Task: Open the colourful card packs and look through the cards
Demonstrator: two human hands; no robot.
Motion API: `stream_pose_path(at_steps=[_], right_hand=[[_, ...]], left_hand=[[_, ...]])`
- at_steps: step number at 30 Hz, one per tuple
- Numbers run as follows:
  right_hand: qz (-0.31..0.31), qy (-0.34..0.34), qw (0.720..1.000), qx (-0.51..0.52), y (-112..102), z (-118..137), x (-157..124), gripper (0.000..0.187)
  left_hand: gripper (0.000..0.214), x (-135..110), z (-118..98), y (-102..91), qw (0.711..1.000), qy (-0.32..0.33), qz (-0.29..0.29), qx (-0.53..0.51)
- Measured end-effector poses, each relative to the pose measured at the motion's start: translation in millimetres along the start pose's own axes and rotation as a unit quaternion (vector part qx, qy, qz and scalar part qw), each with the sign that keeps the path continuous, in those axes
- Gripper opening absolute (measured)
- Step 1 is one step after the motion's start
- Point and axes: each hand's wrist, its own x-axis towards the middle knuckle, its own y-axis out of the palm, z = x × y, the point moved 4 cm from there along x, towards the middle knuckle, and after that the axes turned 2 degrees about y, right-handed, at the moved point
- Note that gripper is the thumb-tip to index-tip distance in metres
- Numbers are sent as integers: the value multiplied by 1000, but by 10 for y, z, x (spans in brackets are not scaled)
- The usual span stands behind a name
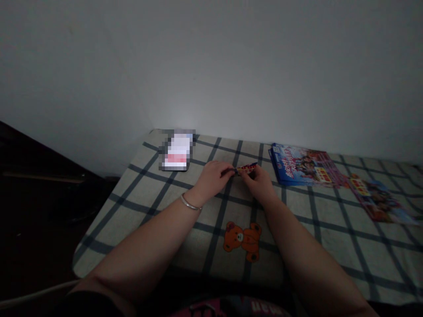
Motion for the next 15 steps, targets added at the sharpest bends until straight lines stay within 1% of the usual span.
stream_pose_path(at_steps=[4,9,12,15], right_hand=[[-1,3,1000,14,5,-14,3,23],[5,-19,998,58,-8,13,15,21],[-2,-16,998,54,-37,42,18,21],[0,-7,998,54,-47,45,18,22]], left_hand=[[13,-2,-2,-24,1000,-9,-9,27],[14,-9,22,-27,999,-24,-19,36],[14,-12,30,-25,999,-24,-27,32],[15,-11,33,-17,999,-27,-21,24]])
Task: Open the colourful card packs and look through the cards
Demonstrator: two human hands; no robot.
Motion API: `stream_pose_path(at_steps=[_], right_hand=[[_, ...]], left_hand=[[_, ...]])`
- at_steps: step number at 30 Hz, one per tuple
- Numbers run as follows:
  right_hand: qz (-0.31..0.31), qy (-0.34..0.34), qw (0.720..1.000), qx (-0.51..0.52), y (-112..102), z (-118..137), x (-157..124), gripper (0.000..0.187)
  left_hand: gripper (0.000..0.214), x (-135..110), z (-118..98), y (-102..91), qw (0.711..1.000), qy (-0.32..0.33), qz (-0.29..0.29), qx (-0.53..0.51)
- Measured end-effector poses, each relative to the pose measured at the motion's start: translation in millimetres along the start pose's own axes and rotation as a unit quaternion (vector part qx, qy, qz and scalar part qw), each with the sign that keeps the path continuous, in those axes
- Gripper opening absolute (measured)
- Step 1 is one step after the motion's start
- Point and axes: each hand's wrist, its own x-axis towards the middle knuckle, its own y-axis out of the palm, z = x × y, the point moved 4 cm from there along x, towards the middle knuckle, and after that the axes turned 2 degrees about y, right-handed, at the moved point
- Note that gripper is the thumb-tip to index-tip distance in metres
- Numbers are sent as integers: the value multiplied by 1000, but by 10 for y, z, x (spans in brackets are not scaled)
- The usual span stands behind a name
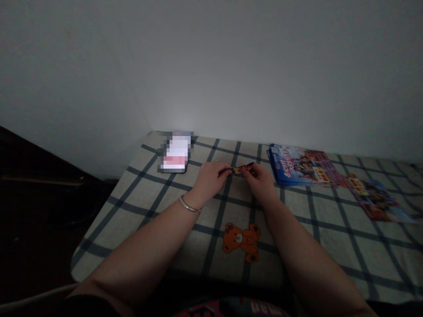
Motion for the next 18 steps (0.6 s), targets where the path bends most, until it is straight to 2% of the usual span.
stream_pose_path(at_steps=[12,18], right_hand=[[-1,-5,1000,17,-8,-97,13,30],[-30,6,999,37,-32,-105,21,31]], left_hand=[[14,7,10,3,1000,2,-5,-14],[14,11,21,2,1000,-6,0,-15]])
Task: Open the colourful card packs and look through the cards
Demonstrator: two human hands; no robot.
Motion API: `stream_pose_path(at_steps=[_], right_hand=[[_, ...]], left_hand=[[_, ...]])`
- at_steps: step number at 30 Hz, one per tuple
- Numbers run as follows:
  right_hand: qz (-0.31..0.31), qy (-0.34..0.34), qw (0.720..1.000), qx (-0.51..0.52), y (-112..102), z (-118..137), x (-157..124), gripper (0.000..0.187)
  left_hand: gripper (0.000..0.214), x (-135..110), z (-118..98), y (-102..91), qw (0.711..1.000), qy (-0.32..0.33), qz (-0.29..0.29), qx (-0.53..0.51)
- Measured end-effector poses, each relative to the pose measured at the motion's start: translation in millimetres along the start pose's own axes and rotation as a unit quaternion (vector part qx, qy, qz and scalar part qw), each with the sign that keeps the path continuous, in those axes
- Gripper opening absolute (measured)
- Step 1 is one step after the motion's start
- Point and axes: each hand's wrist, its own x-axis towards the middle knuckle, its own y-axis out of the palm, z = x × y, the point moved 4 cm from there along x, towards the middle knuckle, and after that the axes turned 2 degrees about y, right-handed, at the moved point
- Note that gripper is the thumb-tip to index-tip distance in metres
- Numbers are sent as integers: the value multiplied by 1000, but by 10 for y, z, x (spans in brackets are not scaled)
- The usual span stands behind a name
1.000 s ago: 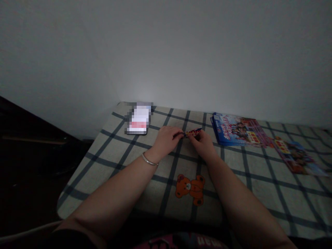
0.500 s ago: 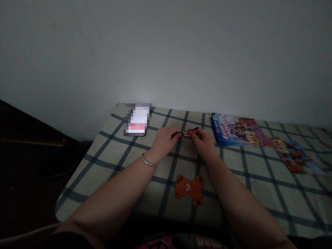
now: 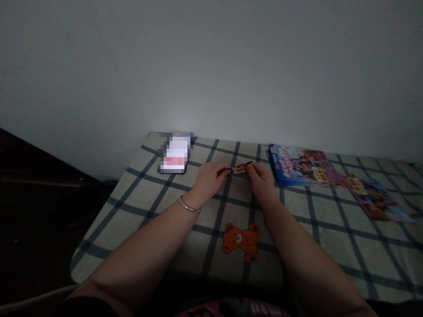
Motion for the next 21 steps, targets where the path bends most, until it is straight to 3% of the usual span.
stream_pose_path(at_steps=[21], right_hand=[[-65,36,997,24,-88,87,17,33]], left_hand=[[13,-9,-18,19,1000,4,15,15]])
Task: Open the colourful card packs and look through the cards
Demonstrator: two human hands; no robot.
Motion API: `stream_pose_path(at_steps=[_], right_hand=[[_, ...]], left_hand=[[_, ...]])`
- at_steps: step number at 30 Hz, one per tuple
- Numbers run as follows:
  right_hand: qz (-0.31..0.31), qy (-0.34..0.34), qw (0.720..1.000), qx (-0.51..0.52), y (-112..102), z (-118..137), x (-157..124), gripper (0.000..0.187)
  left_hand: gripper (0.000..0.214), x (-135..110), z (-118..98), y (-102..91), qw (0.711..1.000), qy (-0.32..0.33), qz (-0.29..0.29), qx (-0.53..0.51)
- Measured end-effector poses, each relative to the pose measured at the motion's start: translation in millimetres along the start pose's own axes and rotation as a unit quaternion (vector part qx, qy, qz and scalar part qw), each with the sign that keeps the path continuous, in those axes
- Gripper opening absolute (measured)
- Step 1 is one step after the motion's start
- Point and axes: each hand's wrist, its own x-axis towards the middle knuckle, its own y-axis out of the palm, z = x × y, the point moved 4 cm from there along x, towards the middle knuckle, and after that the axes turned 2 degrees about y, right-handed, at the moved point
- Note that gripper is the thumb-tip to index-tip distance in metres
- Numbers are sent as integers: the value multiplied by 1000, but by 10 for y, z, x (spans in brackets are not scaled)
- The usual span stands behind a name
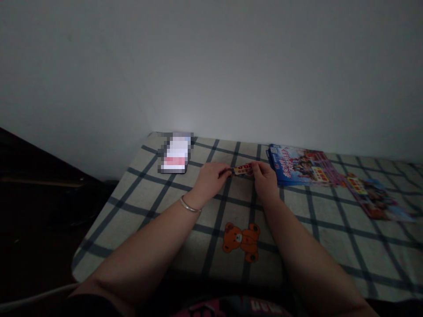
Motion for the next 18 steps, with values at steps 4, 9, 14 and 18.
stream_pose_path(at_steps=[4,9,14,18], right_hand=[[-14,9,1000,-2,-17,-12,8,32],[0,16,1000,24,-3,-73,11,31],[62,-32,997,-24,60,-94,13,24],[94,-38,992,-77,97,-74,4,20]], left_hand=[[22,-18,-38,-64,998,7,-70,-7],[12,-42,-55,-65,995,50,-87,-2],[12,-61,-65,-42,994,78,-68,31],[15,-74,-118,-71,992,87,-52,73]])
